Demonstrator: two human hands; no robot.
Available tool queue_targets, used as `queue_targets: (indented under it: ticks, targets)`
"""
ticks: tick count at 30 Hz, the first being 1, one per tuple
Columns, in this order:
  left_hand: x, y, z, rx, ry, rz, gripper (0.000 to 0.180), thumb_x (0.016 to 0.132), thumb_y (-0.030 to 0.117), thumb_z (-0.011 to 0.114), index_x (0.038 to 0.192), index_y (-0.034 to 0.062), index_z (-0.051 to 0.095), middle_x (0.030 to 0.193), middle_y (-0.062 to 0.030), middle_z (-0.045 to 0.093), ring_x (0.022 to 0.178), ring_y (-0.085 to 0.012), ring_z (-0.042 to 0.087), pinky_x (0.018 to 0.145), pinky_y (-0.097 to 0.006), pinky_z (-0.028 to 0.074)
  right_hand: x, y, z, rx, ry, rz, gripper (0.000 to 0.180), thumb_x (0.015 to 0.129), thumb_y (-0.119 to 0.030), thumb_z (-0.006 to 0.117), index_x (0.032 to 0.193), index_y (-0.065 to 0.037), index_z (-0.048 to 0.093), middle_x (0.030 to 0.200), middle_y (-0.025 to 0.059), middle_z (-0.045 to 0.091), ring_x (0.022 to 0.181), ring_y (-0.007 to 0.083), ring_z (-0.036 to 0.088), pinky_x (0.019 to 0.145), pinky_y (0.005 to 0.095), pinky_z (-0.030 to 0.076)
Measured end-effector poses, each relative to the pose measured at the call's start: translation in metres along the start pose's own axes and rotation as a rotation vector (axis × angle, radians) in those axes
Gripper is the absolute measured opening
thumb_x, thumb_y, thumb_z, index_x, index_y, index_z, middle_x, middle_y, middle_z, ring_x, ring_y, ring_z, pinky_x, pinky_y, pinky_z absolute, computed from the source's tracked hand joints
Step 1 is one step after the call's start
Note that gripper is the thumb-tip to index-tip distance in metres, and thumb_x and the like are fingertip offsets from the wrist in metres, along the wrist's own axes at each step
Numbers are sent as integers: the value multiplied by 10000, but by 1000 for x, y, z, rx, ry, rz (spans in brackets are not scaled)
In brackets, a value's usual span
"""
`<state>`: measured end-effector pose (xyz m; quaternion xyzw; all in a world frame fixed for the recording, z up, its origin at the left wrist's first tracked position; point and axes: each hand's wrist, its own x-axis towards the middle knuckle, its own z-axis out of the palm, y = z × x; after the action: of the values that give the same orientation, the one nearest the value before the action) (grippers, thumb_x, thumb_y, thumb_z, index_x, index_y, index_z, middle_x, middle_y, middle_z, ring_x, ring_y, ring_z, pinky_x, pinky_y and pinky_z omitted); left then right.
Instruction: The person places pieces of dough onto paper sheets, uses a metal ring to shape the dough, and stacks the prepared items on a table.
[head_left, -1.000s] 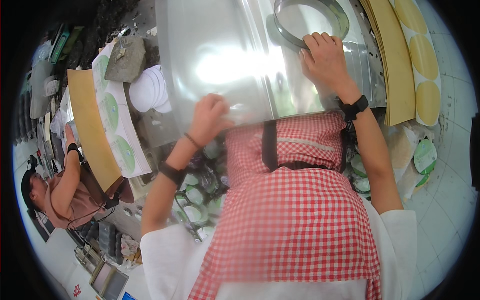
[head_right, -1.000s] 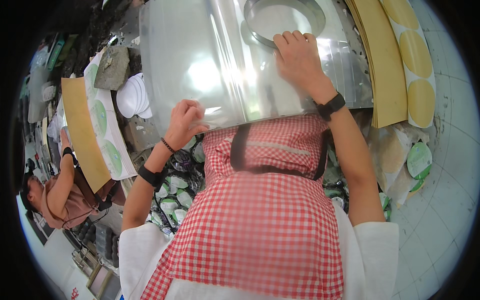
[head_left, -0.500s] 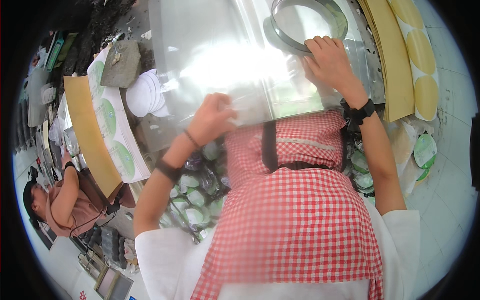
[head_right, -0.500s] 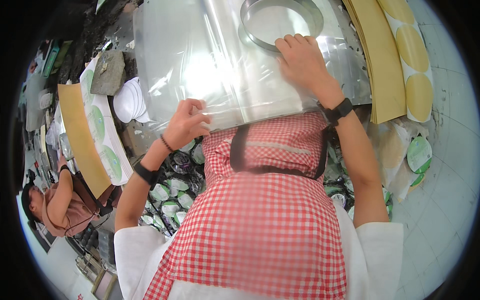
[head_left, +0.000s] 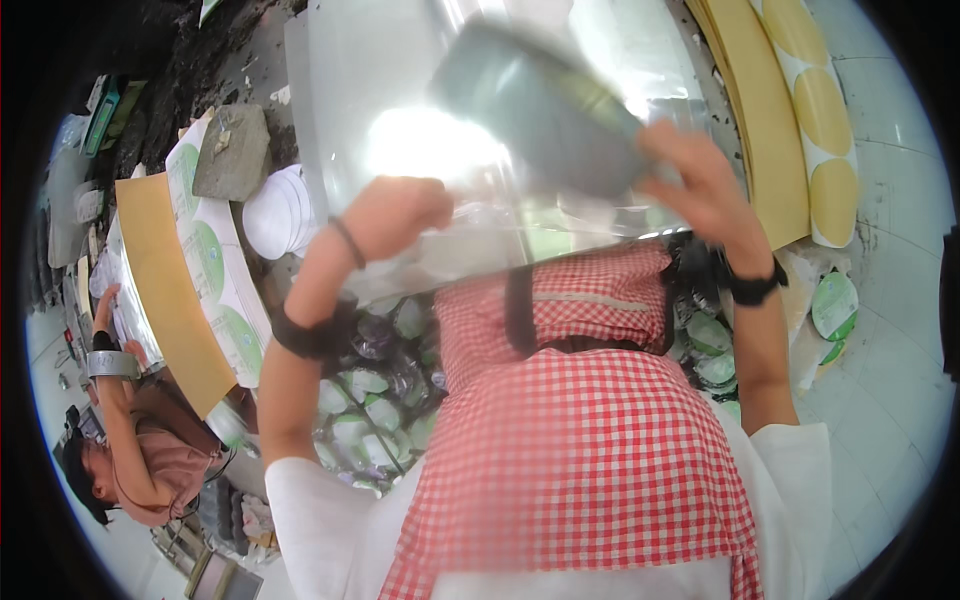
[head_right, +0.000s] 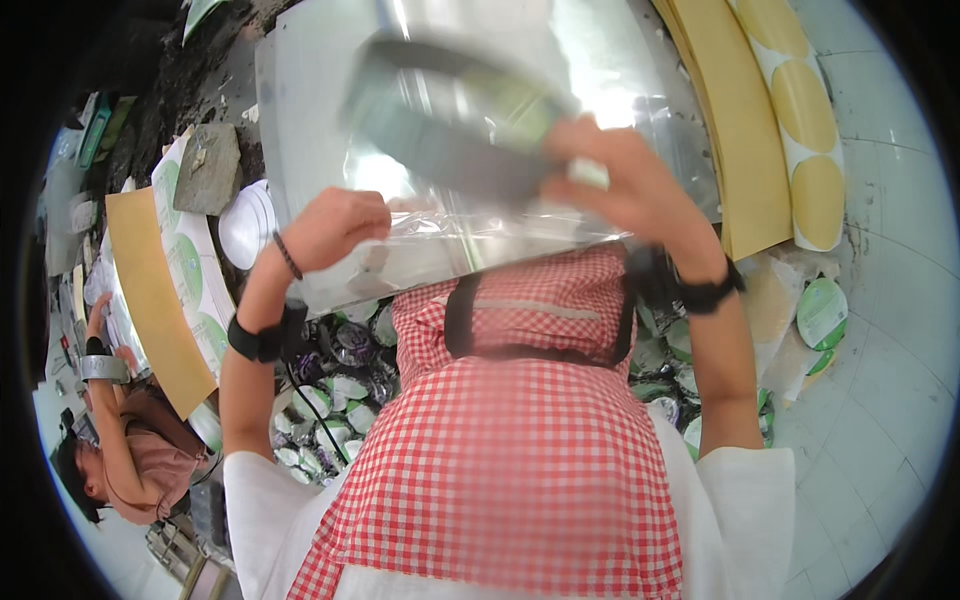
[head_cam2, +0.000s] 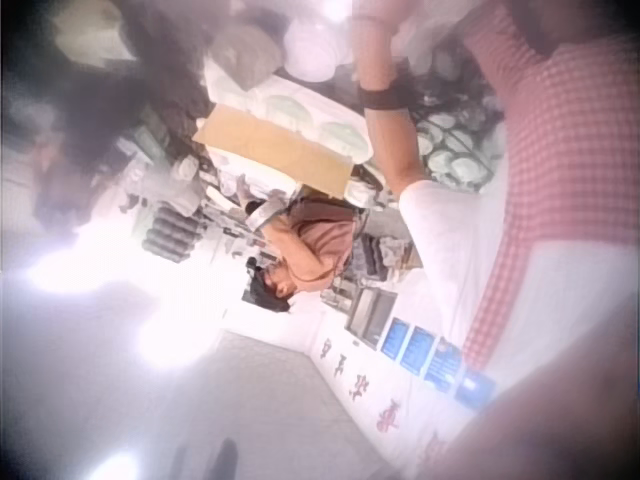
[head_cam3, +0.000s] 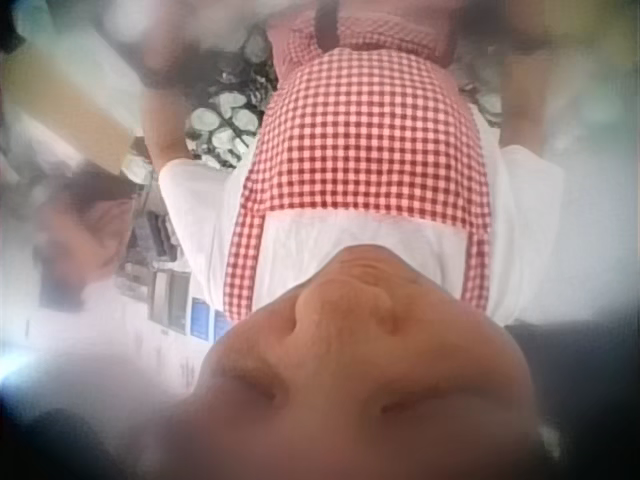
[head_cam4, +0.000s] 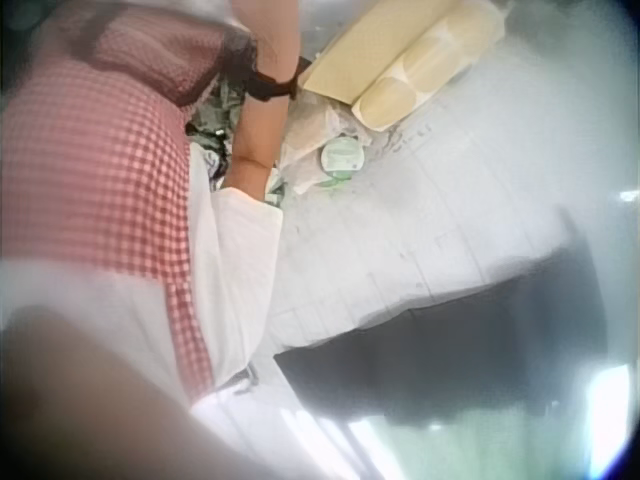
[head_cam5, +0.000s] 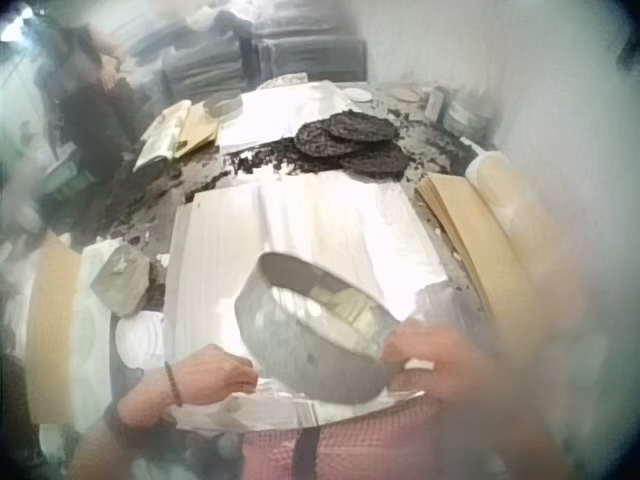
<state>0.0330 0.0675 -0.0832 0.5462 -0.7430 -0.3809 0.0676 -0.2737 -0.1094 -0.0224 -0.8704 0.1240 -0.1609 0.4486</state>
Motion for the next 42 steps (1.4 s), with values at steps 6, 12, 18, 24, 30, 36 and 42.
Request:
queue_targets:
  ticks: [6,12,18,24,30,36,42]
  targets:
    - [24,72,-95,-166,719,86,88,926,61,560,869,15,512,653,-24,454,604,-73,417,533,-253,352,12,-2,44,-139,-439,-262,121,844,-65,587,939,-78,661,840,58,622,876,245,612,802,388,444]
    - [-6,64,-2,349,922,193,458,683,113,813,1119,54,686,663,12,586,545,-143,538,495,-271,415,50,32,109,133,-130,-40,259,835,-122,631,1086,-61,633,1118,125,614,1107,265,574,977,408,440]
    - [-29,41,95,248,573,7,298,768,183,700,1051,90,681,1099,-82,666,991,-242,633,821,-380,497,23,-49,109,-101,-372,-209,362,838,-150,621,1145,39,590,1221,198,581,1125,331,565,980,406,450]
    - [-61,-23,62,-315,1136,-580,275,836,124,670,1095,30,655,1151,-137,647,1122,-291,582,972,-387,460,-51,32,37,-297,-464,230,644,800,-275,750,1341,-26,503,1448,195,423,1334,375,411,1090,442,360]
    - [-104,-107,85,32,1495,-1120,265,866,126,690,1069,-44,701,1127,-186,689,1053,-283,657,962,-360,490,76,56,-111,-511,-234,291,419,880,-210,649,1247,-30,558,1237,173,588,1148,366,544,991,417,431]
    - [-88,-95,66,-79,1573,-1269,219,891,105,648,1026,-62,688,1044,-168,709,953,-252,663,896,-342,501,262,204,-146,-860,134,108,338,895,-208,595,1183,-31,581,1153,157,624,1059,345,591,901,436,488]
    - [-176,-97,0,-213,1894,-1136,300,997,172,548,1165,-77,564,1027,-143,648,862,-185,608,750,-299,513,320,337,-186,-1384,315,5,552,697,-26,735,1210,-49,532,1255,119,542,1216,277,513,935,400,464]
